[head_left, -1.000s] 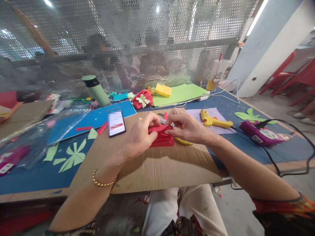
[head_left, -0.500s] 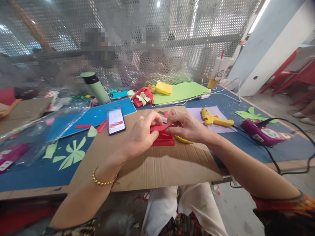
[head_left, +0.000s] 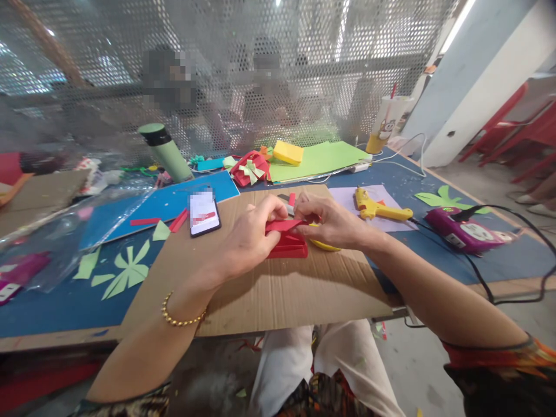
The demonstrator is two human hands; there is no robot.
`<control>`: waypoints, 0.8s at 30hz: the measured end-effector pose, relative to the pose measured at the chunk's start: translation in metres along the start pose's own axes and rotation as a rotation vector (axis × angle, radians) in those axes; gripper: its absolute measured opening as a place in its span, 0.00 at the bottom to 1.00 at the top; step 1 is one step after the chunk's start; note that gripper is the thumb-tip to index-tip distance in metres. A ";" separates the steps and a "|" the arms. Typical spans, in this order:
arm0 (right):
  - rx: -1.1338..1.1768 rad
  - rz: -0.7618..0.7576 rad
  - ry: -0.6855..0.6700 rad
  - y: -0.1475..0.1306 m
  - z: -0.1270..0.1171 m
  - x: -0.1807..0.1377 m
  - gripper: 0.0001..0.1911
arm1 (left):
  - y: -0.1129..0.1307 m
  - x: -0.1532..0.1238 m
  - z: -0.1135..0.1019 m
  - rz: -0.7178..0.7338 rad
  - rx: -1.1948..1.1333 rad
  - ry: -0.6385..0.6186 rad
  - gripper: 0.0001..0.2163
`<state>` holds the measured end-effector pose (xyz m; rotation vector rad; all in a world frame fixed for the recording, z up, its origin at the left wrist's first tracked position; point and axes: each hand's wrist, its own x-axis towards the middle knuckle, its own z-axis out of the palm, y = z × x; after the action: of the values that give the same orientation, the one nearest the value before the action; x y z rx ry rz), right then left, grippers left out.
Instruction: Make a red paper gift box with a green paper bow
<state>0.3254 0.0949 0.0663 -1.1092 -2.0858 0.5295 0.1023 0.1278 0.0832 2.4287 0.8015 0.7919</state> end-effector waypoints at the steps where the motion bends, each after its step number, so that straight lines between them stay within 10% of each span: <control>1: -0.002 0.000 -0.005 0.000 0.000 0.000 0.11 | 0.000 0.000 0.000 0.002 -0.001 -0.002 0.11; 24: -0.016 -0.001 0.066 0.001 0.001 -0.002 0.12 | 0.001 0.000 0.003 -0.009 -0.086 0.018 0.13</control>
<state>0.3259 0.0939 0.0644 -1.1202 -2.0364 0.4701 0.1043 0.1266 0.0813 2.3434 0.7685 0.8293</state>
